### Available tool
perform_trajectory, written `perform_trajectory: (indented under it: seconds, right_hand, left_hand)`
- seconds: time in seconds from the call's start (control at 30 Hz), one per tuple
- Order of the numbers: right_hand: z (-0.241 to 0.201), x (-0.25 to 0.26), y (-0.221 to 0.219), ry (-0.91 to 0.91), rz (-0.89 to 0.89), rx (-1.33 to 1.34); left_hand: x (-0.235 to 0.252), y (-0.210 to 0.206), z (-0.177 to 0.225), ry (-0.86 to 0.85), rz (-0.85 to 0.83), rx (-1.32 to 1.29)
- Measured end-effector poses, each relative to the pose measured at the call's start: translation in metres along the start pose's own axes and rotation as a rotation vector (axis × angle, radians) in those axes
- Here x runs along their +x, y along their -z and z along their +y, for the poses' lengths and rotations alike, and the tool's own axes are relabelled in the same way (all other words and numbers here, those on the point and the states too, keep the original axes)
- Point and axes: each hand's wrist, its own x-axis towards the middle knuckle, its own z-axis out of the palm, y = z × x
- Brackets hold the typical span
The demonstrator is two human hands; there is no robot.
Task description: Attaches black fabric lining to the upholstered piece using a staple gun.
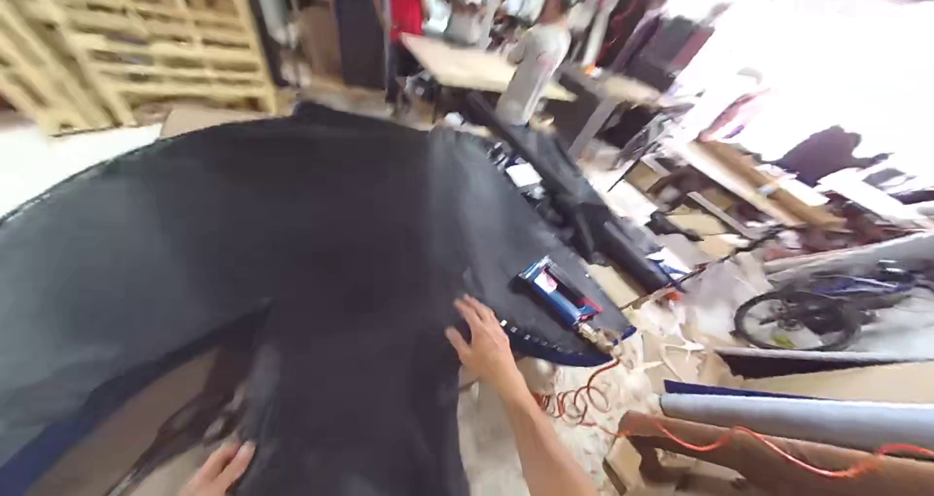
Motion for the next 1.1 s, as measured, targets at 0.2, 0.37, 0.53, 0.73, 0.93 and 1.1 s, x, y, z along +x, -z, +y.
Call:
perform_trajectory:
  seconds: [0.2,0.37,0.53,0.73,0.93,1.1]
  right_hand:
    - [-0.098,0.015,-0.056,0.118,-0.232,0.024]
    - [-0.187,-0.021,-0.117,0.250,-0.213,0.055]
    - [-0.260,-0.043,-0.161,0.143,-0.115,-0.112]
    - [-0.287,-0.037,-0.181,-0.003,-0.034,-0.185]
    - [-0.262,-0.034,-0.207,-0.093,-0.025,-0.232]
    - [-0.271,-0.047,-0.215,-0.128,-0.078,-0.333]
  left_hand:
    - [0.007,0.028,-0.001,0.080,-0.141,0.046]
    - [0.022,0.032,-0.020,-0.082,-0.267,0.068]
    - [0.037,0.050,-0.024,-0.068,-0.540,-0.007]
    - [0.046,0.057,-0.028,-0.010,-0.724,-0.163]
    - [0.055,0.063,-0.009,0.154,-0.786,-0.017]
    - [0.089,0.091,0.110,-0.420,-0.776,0.945]
